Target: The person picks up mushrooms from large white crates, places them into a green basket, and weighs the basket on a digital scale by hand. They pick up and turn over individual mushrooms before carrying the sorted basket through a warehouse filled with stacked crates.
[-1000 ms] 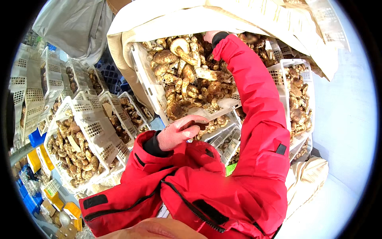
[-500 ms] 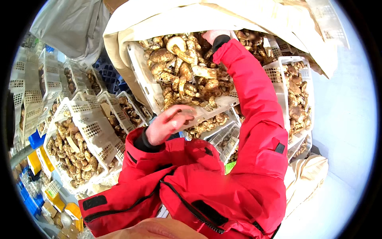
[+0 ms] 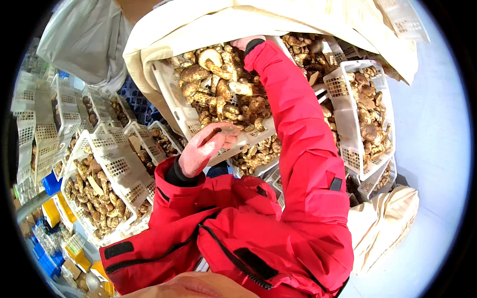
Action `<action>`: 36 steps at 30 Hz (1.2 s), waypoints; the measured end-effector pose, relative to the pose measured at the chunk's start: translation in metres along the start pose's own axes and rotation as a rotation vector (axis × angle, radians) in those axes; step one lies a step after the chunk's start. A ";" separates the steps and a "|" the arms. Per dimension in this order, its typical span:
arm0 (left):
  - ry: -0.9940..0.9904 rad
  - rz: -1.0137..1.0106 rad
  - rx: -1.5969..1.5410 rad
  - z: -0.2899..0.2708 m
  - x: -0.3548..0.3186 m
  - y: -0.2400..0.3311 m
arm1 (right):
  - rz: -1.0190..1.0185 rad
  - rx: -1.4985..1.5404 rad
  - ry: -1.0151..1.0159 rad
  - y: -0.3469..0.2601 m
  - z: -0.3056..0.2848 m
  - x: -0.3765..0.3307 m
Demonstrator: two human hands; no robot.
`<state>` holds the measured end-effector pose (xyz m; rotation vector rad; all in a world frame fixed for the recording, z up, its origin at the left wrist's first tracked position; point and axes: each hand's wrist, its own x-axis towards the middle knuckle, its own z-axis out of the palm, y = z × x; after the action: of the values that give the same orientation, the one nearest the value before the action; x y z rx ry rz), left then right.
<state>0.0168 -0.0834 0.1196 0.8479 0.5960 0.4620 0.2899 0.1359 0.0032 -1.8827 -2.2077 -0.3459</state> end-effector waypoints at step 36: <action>0.417 0.241 0.381 -0.012 0.024 0.032 | 0.514 1.018 -0.118 -0.020 -0.165 -0.100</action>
<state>0.0226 -0.0437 0.1319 1.2055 0.9916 0.7696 0.2879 -0.0132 0.1273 -1.7166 -1.3695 0.8276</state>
